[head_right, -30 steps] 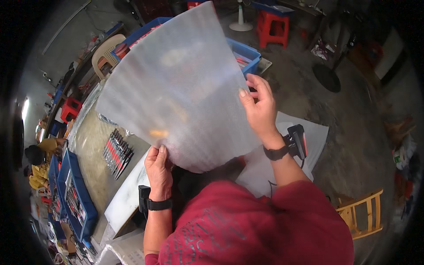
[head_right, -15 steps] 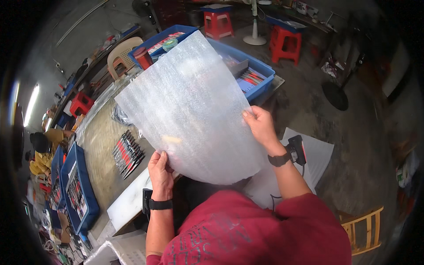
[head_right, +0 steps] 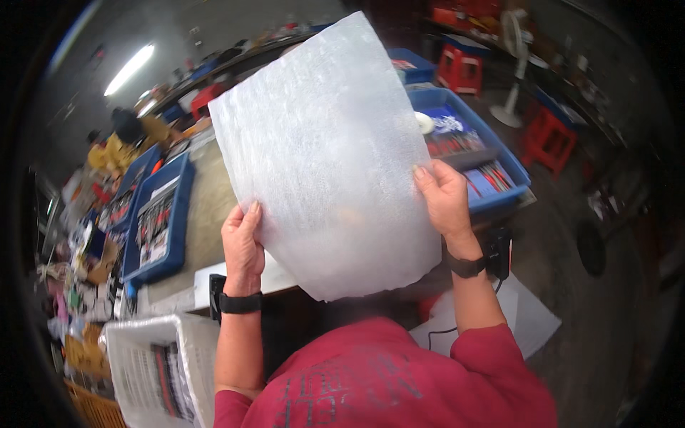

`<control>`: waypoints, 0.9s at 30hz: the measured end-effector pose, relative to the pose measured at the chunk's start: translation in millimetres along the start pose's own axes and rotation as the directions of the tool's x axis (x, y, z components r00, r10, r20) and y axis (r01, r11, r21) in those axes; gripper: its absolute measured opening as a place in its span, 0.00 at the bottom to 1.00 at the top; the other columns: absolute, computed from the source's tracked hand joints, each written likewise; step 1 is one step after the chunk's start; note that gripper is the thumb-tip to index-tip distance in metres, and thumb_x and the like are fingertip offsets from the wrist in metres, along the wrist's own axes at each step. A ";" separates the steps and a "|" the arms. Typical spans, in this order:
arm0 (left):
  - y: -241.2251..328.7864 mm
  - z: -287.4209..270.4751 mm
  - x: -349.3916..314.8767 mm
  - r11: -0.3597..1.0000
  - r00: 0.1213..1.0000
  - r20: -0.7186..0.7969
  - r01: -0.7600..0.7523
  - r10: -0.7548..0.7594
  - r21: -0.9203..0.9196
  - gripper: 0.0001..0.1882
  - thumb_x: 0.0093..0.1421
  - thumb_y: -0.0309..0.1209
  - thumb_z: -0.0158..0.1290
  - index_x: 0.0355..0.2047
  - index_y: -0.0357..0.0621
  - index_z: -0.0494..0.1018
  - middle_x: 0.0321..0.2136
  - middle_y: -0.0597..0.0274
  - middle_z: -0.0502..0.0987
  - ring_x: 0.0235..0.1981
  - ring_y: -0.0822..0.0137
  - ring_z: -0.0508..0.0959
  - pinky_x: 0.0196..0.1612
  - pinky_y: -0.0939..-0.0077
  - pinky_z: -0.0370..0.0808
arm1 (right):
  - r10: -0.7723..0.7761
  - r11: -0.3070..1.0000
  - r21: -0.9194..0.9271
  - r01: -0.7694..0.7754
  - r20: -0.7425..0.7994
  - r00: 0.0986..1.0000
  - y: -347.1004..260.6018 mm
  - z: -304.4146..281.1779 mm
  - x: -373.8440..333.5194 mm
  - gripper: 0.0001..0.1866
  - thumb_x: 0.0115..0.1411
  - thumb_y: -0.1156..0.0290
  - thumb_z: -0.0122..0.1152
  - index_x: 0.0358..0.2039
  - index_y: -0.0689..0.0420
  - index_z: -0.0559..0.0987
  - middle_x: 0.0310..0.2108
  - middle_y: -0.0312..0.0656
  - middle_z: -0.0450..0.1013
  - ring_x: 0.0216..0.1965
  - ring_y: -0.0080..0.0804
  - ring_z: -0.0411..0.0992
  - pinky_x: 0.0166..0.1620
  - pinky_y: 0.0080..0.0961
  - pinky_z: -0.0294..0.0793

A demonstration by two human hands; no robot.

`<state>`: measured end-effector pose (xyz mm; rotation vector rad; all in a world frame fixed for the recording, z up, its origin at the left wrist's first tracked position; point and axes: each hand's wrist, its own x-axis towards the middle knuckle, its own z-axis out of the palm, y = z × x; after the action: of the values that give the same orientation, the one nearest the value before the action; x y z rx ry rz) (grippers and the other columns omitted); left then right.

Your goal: The person repeatedly picks up small knives from a white basket and places them on the table. They then tear a sheet of bubble wrap and place it over the knives in the basket.

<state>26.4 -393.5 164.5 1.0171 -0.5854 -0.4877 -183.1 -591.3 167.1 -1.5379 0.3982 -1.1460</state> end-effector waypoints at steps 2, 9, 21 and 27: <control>21.7 -12.8 1.4 0.995 0.994 -0.058 -0.087 0.089 0.044 0.12 0.55 0.28 0.49 0.38 0.33 0.69 0.32 0.62 0.74 0.29 0.76 0.72 0.34 0.83 0.68 | -0.010 0.999 0.037 0.008 0.063 0.998 2.4 24.4 11.7 0.08 0.56 0.72 0.51 0.32 0.64 0.73 0.25 0.31 0.69 0.25 0.13 0.63 0.29 0.11 0.62; 104.2 -71.2 -23.5 0.916 0.907 -0.254 -0.251 0.336 0.315 0.08 0.56 0.29 0.47 0.30 0.35 0.70 0.23 0.67 0.73 0.21 0.79 0.70 0.23 0.86 0.66 | 0.017 0.926 0.354 -0.134 0.314 0.949 8.7 137.2 24.8 0.07 0.57 0.74 0.49 0.33 0.63 0.73 0.27 0.33 0.71 0.26 0.14 0.65 0.31 0.11 0.64; 212.6 -193.6 -133.3 0.796 0.607 -0.619 -0.037 0.498 0.604 0.08 0.56 0.28 0.45 0.29 0.35 0.71 0.20 0.68 0.72 0.17 0.79 0.68 0.19 0.84 0.65 | 0.007 0.860 0.330 -0.389 0.755 0.656 -4.3 277.3 -34.1 0.23 0.55 0.75 0.49 0.51 0.65 0.59 0.38 0.40 0.67 0.37 0.19 0.64 0.37 0.14 0.64; 229.0 -285.1 -226.7 0.615 0.347 -0.689 0.311 0.636 0.724 0.09 0.56 0.26 0.44 0.32 0.32 0.70 0.27 0.64 0.74 0.24 0.74 0.71 0.29 0.79 0.68 | 0.117 0.897 0.203 -0.393 0.746 0.655 25.2 275.9 -45.8 0.21 0.55 0.72 0.51 0.48 0.65 0.63 0.31 0.36 0.68 0.28 0.17 0.66 0.31 0.10 0.64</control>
<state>68.8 32.9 203.7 1.8283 0.2536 0.7452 30.1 -409.3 150.0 -1.4186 -0.1298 -0.2830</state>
